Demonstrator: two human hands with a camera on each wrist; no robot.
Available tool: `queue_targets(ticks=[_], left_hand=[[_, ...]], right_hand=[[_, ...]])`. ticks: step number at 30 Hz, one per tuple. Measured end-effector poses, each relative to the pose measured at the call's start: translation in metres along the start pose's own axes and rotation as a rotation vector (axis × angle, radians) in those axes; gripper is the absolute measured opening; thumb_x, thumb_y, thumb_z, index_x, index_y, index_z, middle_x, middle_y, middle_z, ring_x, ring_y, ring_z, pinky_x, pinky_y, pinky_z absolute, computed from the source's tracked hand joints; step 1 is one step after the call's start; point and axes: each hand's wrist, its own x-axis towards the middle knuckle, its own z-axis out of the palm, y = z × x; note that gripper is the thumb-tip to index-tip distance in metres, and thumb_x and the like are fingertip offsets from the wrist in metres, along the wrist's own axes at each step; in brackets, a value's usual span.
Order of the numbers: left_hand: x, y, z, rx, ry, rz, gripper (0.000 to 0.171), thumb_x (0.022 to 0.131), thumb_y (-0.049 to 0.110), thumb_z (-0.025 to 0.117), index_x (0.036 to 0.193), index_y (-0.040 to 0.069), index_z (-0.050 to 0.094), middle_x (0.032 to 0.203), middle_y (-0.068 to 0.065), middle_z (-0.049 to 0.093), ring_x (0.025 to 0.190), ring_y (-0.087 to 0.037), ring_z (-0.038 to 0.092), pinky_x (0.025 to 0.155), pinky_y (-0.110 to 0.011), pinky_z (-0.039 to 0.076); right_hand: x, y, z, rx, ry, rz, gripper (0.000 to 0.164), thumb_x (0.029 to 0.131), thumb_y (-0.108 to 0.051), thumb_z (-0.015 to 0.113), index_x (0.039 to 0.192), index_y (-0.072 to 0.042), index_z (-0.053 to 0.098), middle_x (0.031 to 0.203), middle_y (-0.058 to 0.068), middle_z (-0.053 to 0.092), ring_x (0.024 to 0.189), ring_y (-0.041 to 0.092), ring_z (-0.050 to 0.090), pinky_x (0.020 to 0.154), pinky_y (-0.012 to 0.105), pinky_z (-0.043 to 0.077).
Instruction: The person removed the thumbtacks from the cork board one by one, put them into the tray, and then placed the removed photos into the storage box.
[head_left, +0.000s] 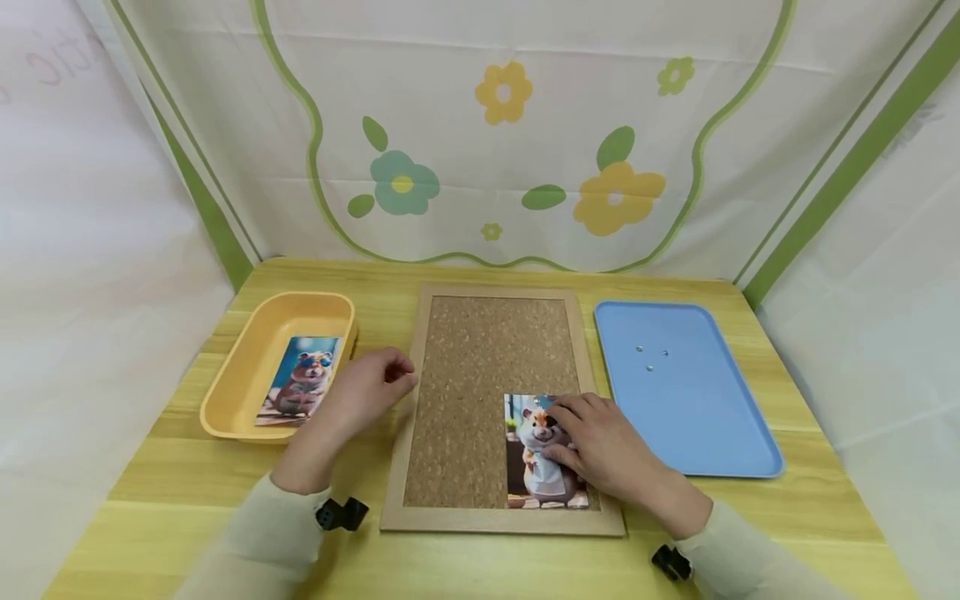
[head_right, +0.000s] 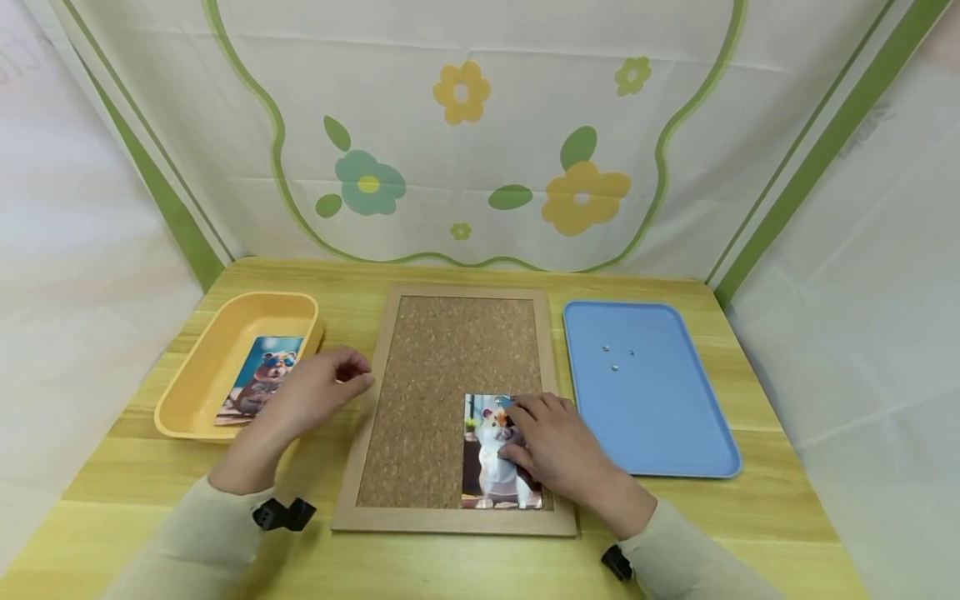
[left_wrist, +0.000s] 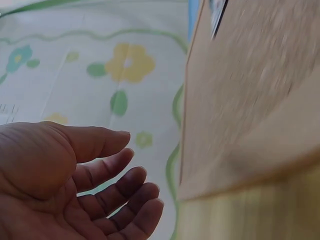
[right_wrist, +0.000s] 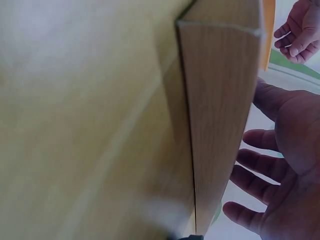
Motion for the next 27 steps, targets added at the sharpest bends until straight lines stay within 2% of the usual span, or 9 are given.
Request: queue_targets(ticks=[6, 10, 14, 20, 24, 27], left_hand=[[0.003, 0.021, 0.030, 0.043, 0.007, 0.008, 0.010, 0.103, 0.018, 0.068, 0.106, 0.011, 0.073, 0.104, -0.006, 0.072, 0.095, -0.023, 0.066, 0.084, -0.044, 0.058], [0.003, 0.031, 0.048, 0.106, 0.015, 0.094, 0.009, 0.102, 0.016, 0.068, 0.105, 0.010, 0.073, 0.104, -0.006, 0.071, 0.099, -0.025, 0.066, 0.088, -0.046, 0.057], [-0.001, 0.038, 0.063, 0.166, -0.004, 0.187, 0.016, 0.102, 0.018, 0.070, 0.114, 0.007, 0.074, 0.116, -0.009, 0.072, 0.113, -0.030, 0.066, 0.098, -0.048, 0.056], [-0.007, 0.044, 0.080, 0.285, -0.056, 0.316, 0.038, 0.102, 0.027, 0.072, 0.130, 0.003, 0.070, 0.128, -0.014, 0.070, 0.125, -0.035, 0.064, 0.110, -0.050, 0.051], [-0.010, 0.046, 0.087, 0.411, -0.087, 0.421, 0.061, 0.100, 0.047, 0.072, 0.140, 0.003, 0.063, 0.139, -0.017, 0.064, 0.134, -0.037, 0.058, 0.117, -0.056, 0.045], [-0.011, 0.046, 0.092, 0.495, -0.130, 0.469, 0.082, 0.097, 0.064, 0.065, 0.151, 0.003, 0.053, 0.154, -0.019, 0.054, 0.147, -0.041, 0.047, 0.122, -0.062, 0.036]], right_hand=[[0.000, 0.006, -0.003, 0.000, 0.013, 0.010, 0.063, 0.096, -0.046, 0.077, 0.141, -0.004, 0.065, 0.138, 0.014, 0.067, 0.123, 0.035, 0.062, 0.105, 0.059, 0.050], [-0.002, 0.009, -0.003, -0.008, 0.024, 0.008, 0.062, 0.095, -0.045, 0.078, 0.141, -0.005, 0.066, 0.136, 0.012, 0.068, 0.122, 0.035, 0.062, 0.102, 0.058, 0.052], [-0.003, 0.011, -0.002, -0.004, 0.022, 0.014, 0.062, 0.096, -0.046, 0.077, 0.141, -0.005, 0.065, 0.137, 0.012, 0.067, 0.124, 0.034, 0.062, 0.103, 0.058, 0.052], [-0.005, 0.012, 0.000, -0.008, 0.034, 0.019, 0.063, 0.095, -0.045, 0.078, 0.139, -0.002, 0.066, 0.136, 0.014, 0.067, 0.124, 0.035, 0.062, 0.107, 0.059, 0.050], [-0.006, 0.012, 0.000, -0.019, 0.041, 0.018, 0.063, 0.094, -0.043, 0.079, 0.138, -0.001, 0.066, 0.137, 0.016, 0.066, 0.124, 0.035, 0.062, 0.107, 0.059, 0.050], [-0.007, 0.012, 0.000, -0.022, 0.036, 0.022, 0.063, 0.094, -0.043, 0.079, 0.139, 0.000, 0.066, 0.137, 0.016, 0.066, 0.125, 0.036, 0.062, 0.108, 0.060, 0.049]])
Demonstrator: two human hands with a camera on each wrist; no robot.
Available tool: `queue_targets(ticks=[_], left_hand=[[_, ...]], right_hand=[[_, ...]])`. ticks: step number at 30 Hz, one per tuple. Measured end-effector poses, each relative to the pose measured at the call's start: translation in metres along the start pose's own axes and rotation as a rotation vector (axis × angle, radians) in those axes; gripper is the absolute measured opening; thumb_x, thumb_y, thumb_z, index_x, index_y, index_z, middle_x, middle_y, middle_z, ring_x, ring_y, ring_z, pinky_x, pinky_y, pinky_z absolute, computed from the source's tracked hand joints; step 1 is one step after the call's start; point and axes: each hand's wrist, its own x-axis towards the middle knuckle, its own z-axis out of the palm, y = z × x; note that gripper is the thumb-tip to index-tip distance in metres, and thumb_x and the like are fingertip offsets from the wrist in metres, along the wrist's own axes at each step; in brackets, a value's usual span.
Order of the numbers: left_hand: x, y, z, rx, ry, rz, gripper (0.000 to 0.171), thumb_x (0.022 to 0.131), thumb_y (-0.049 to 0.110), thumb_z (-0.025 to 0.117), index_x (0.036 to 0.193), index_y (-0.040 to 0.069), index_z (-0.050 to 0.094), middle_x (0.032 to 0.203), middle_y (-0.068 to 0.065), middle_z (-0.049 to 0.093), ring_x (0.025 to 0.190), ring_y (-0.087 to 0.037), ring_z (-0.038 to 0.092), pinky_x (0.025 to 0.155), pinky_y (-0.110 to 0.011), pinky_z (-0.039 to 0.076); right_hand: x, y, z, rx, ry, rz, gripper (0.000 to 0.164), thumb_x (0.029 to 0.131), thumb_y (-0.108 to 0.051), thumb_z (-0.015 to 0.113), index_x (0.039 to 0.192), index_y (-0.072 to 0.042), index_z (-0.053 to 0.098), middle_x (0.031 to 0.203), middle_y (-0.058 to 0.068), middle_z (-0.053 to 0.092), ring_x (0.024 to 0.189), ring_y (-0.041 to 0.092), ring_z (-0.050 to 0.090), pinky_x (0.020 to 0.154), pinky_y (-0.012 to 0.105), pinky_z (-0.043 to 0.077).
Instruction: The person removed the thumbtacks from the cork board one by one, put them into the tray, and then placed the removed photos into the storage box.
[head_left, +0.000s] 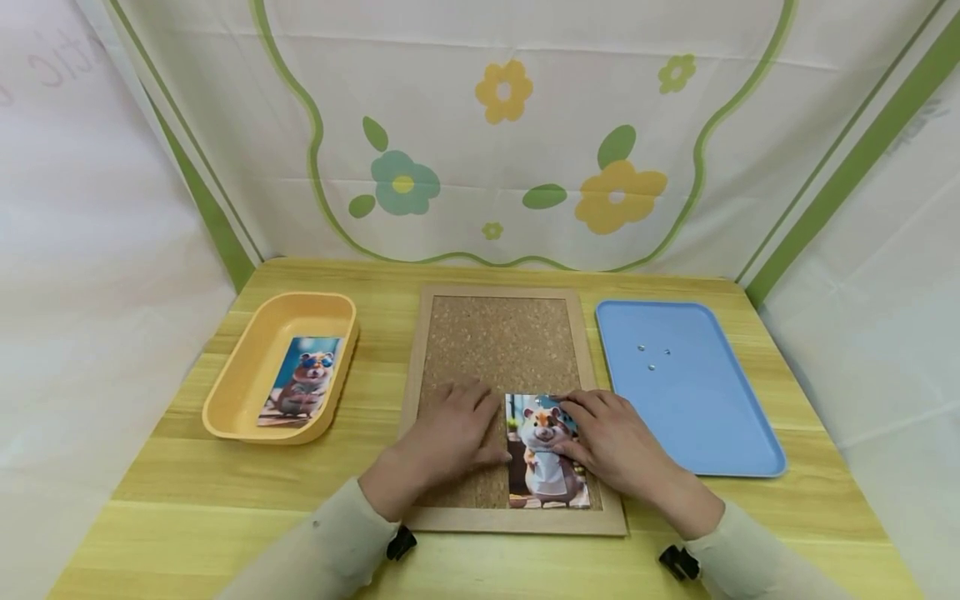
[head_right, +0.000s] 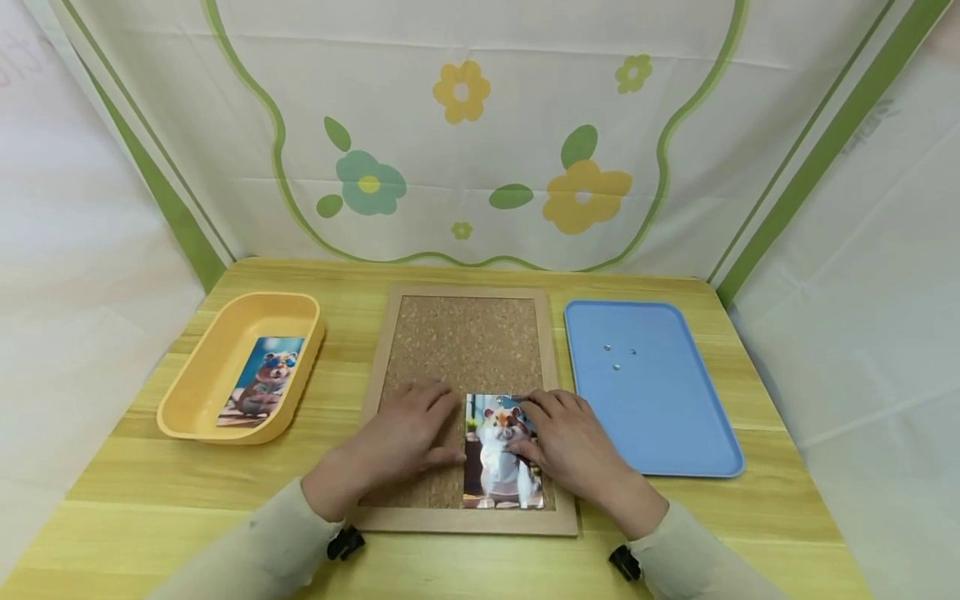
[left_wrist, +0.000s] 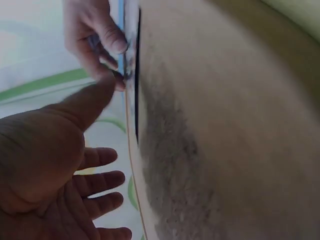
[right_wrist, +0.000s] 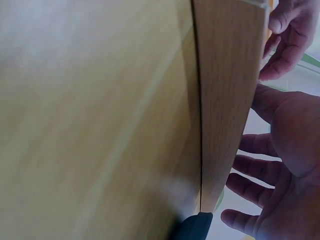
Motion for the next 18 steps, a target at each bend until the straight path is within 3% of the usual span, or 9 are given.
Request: queue_targets(ticks=[7, 18], left_hand=[[0.000, 0.007, 0.009, 0.046, -0.118, 0.019, 0.113, 0.091, 0.082, 0.054, 0.167, 0.003, 0.026, 0.172, -0.020, 0.028, 0.161, -0.042, 0.020, 0.126, -0.065, 0.025], [-0.001, 0.009, 0.021, 0.032, -0.172, 0.017, 0.131, 0.081, 0.092, 0.052, 0.169, 0.002, 0.016, 0.176, -0.020, 0.012, 0.163, -0.040, 0.010, 0.129, -0.065, 0.017]], right_hand=[[-0.001, 0.000, -0.001, 0.013, -0.034, 0.032, 0.064, 0.095, -0.045, 0.078, 0.140, -0.002, 0.065, 0.140, 0.015, 0.065, 0.128, 0.036, 0.060, 0.107, 0.059, 0.050], [-0.003, 0.000, -0.001, 0.010, -0.054, 0.038, 0.063, 0.098, -0.045, 0.074, 0.141, -0.001, 0.064, 0.142, 0.017, 0.063, 0.130, 0.037, 0.059, 0.110, 0.060, 0.048]])
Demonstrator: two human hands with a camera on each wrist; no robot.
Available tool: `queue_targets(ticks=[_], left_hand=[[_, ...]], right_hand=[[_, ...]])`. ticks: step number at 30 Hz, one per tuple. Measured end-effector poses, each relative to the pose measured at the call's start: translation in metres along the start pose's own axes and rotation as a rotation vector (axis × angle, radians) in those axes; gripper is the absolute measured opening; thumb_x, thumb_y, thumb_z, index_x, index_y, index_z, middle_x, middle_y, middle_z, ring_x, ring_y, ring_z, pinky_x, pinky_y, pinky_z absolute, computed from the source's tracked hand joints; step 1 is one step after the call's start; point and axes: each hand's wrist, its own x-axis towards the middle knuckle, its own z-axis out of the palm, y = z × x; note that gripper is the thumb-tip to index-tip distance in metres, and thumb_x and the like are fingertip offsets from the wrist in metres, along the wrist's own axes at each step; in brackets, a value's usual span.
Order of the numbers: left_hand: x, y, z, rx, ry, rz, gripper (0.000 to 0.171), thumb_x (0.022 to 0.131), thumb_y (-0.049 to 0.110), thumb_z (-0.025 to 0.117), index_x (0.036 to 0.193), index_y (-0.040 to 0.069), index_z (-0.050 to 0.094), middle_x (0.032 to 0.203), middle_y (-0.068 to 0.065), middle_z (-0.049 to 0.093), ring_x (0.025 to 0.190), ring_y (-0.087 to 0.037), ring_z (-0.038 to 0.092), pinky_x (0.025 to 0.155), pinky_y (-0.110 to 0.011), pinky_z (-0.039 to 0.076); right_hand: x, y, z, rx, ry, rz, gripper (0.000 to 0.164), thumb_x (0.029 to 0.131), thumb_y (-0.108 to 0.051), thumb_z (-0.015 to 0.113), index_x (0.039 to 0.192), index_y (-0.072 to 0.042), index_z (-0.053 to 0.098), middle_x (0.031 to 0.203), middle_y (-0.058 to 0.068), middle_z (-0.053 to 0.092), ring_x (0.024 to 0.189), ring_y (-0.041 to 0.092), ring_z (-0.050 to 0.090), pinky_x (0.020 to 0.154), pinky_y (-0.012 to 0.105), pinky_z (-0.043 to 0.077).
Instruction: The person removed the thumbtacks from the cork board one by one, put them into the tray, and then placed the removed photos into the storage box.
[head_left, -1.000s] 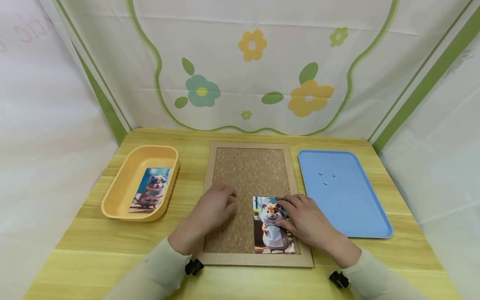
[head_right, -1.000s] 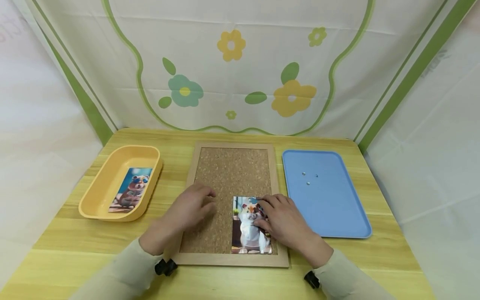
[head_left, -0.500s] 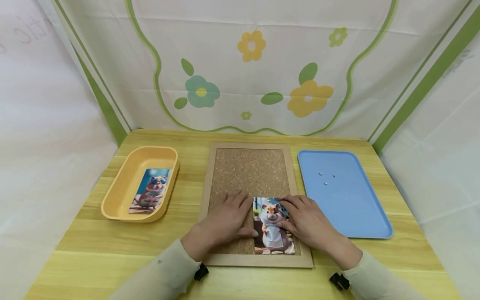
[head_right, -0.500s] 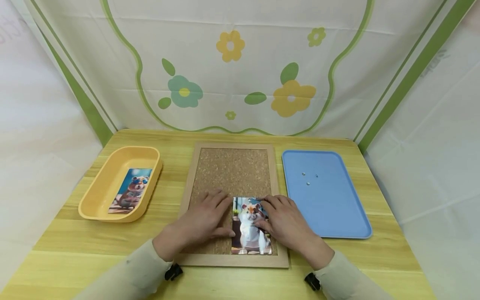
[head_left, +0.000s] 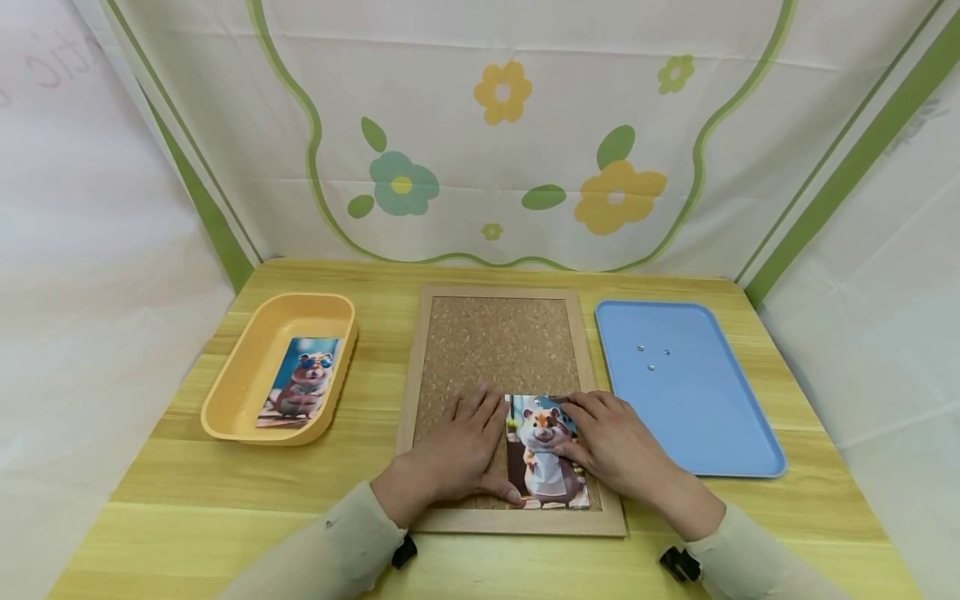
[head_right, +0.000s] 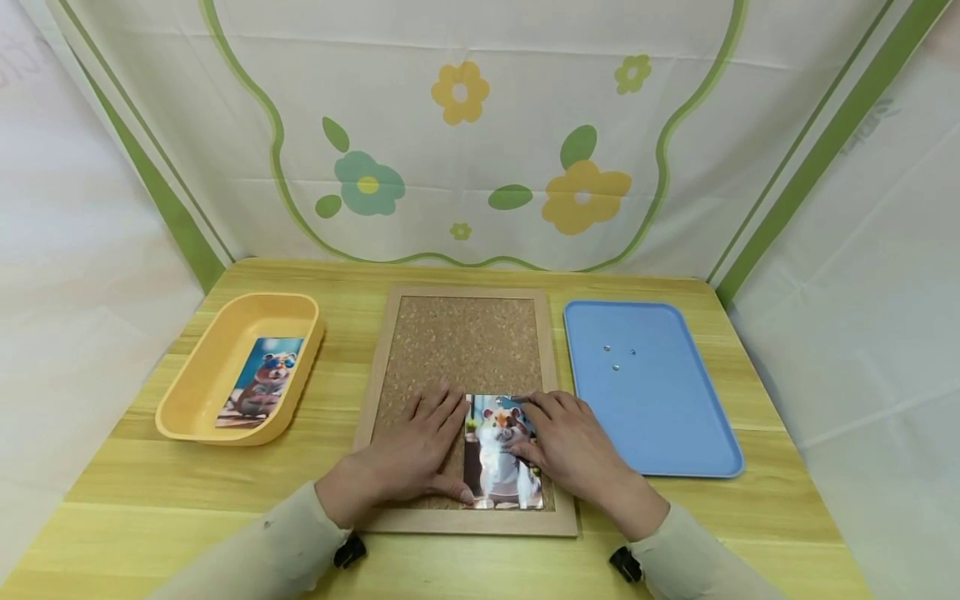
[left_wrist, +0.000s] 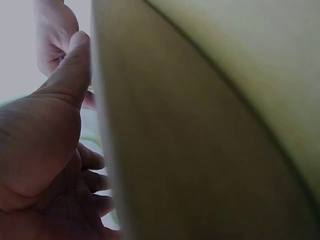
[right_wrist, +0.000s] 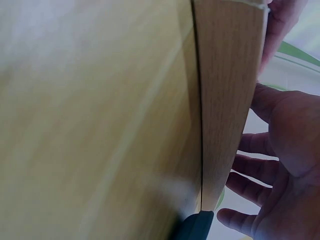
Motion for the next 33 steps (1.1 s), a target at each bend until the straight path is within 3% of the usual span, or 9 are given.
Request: queue_targets(ticks=[12, 20, 33], left_hand=[[-0.002, 0.001, 0.001, -0.028, -0.027, -0.013, 0.131, 0.080, 0.093, 0.052, 0.169, 0.004, 0.015, 0.177, -0.018, 0.008, 0.164, -0.037, 0.008, 0.130, -0.065, 0.011], [-0.001, 0.000, 0.001, -0.043, -0.029, -0.014, 0.130, 0.081, 0.092, 0.054, 0.169, 0.005, 0.017, 0.177, -0.017, 0.009, 0.164, -0.036, 0.008, 0.130, -0.064, 0.010], [-0.001, -0.001, 0.001, -0.067, -0.035, -0.019, 0.130, 0.080, 0.092, 0.055, 0.170, 0.006, 0.016, 0.177, -0.015, 0.007, 0.164, -0.034, 0.007, 0.130, -0.064, 0.010]], right_hand=[[0.002, 0.002, -0.003, -0.045, -0.022, -0.007, 0.062, 0.099, -0.048, 0.072, 0.139, -0.002, 0.066, 0.139, 0.016, 0.067, 0.130, 0.038, 0.060, 0.110, 0.061, 0.047], [0.016, 0.008, -0.012, -0.087, -0.022, -0.035, 0.048, 0.100, -0.037, 0.074, 0.133, -0.003, 0.070, 0.128, 0.013, 0.073, 0.122, 0.036, 0.064, 0.107, 0.059, 0.049], [0.049, 0.015, -0.020, -0.121, 0.059, -0.246, 0.025, 0.098, -0.024, 0.078, 0.119, -0.011, 0.075, 0.116, 0.005, 0.073, 0.111, 0.027, 0.065, 0.095, 0.049, 0.053]])
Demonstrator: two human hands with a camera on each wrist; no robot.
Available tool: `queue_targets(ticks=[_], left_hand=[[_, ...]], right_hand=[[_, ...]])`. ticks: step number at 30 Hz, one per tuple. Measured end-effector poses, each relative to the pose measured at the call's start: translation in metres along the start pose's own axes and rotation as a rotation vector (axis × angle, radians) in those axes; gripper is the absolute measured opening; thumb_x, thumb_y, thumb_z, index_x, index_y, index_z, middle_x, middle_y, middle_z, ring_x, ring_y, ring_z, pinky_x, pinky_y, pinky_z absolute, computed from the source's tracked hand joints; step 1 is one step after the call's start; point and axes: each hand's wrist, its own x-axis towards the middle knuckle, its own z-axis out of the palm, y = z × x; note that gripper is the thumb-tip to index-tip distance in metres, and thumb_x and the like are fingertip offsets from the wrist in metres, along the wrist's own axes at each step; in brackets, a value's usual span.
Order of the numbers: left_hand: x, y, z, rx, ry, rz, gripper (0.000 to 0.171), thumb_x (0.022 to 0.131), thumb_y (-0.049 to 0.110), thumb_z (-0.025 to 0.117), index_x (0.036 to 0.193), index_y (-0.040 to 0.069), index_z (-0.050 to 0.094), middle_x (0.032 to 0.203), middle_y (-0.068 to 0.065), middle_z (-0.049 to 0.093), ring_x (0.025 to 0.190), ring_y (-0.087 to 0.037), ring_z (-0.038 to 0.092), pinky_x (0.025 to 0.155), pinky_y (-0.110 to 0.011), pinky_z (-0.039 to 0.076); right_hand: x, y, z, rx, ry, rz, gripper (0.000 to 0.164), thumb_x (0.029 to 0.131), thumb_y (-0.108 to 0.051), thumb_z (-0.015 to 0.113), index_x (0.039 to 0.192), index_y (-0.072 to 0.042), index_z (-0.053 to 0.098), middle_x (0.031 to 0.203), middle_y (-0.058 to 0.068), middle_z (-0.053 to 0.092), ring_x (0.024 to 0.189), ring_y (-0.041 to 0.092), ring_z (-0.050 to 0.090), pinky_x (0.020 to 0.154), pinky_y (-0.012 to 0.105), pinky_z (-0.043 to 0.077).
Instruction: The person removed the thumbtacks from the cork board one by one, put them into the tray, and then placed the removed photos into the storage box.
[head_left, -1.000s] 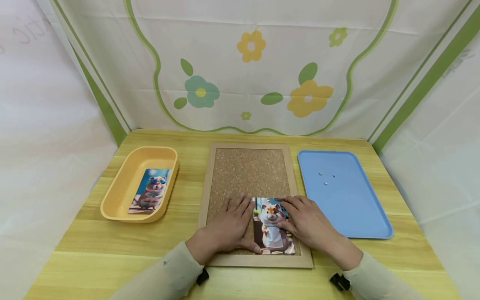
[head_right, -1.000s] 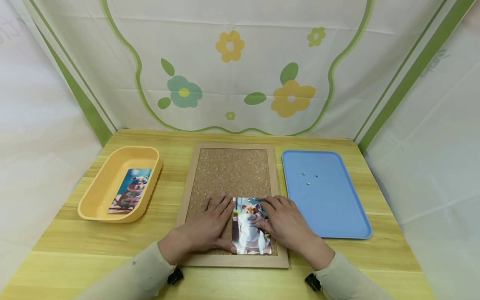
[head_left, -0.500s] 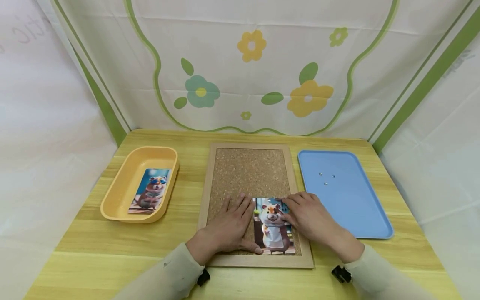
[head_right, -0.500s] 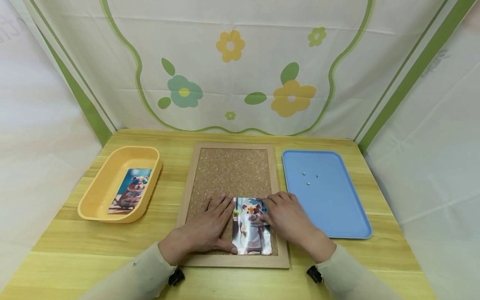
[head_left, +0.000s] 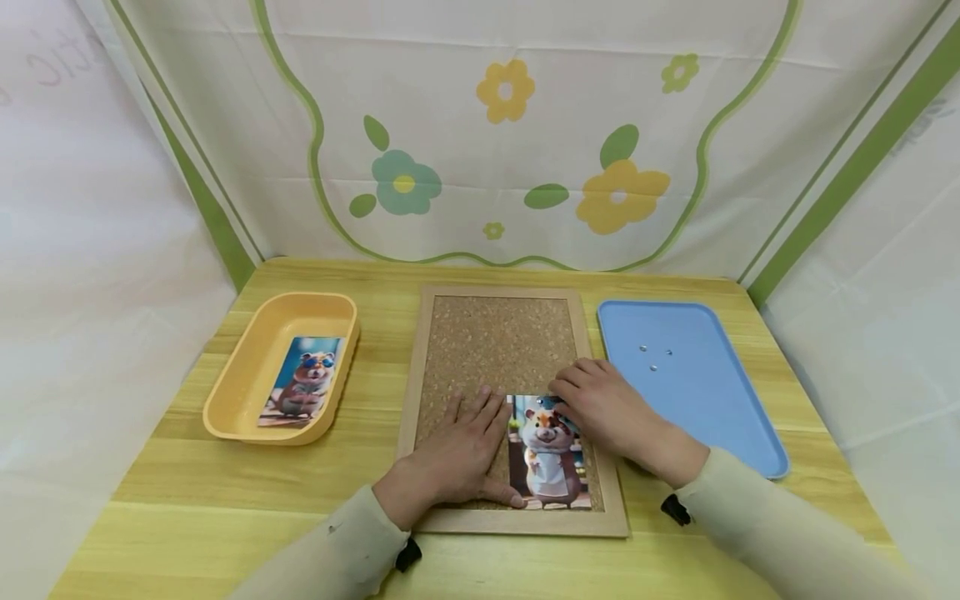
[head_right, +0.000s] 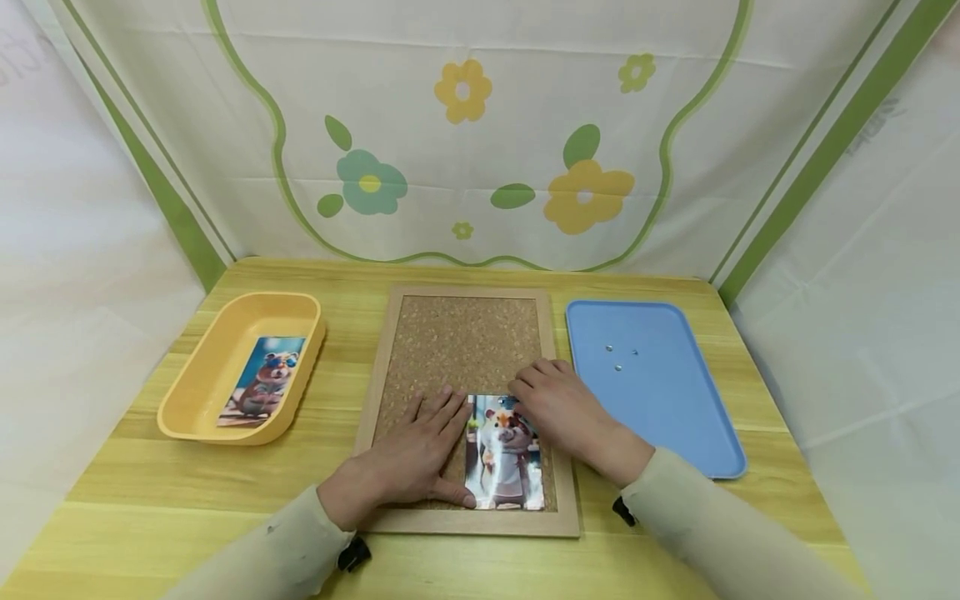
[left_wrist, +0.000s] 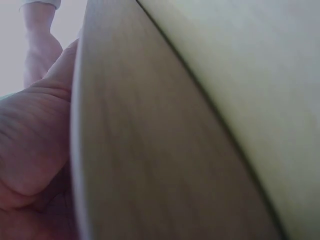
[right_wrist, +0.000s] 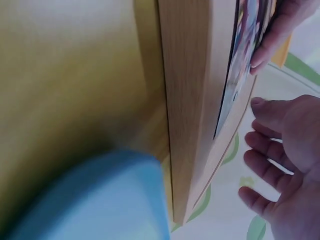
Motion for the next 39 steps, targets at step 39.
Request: queue_targets(ticks=[39], left_hand=[[0.001, -0.001, 0.002, -0.033, -0.002, -0.005, 0.129, 0.082, 0.092, 0.054, 0.170, 0.008, 0.012, 0.177, -0.013, 0.006, 0.165, -0.032, 0.003, 0.131, -0.063, 0.006]], right_hand=[[0.040, 0.037, 0.020, -0.299, -0.016, -0.599, 0.011, 0.097, -0.018, 0.072, 0.108, -0.017, 0.070, 0.110, -0.001, 0.071, 0.103, 0.019, 0.063, 0.092, 0.038, 0.053]])
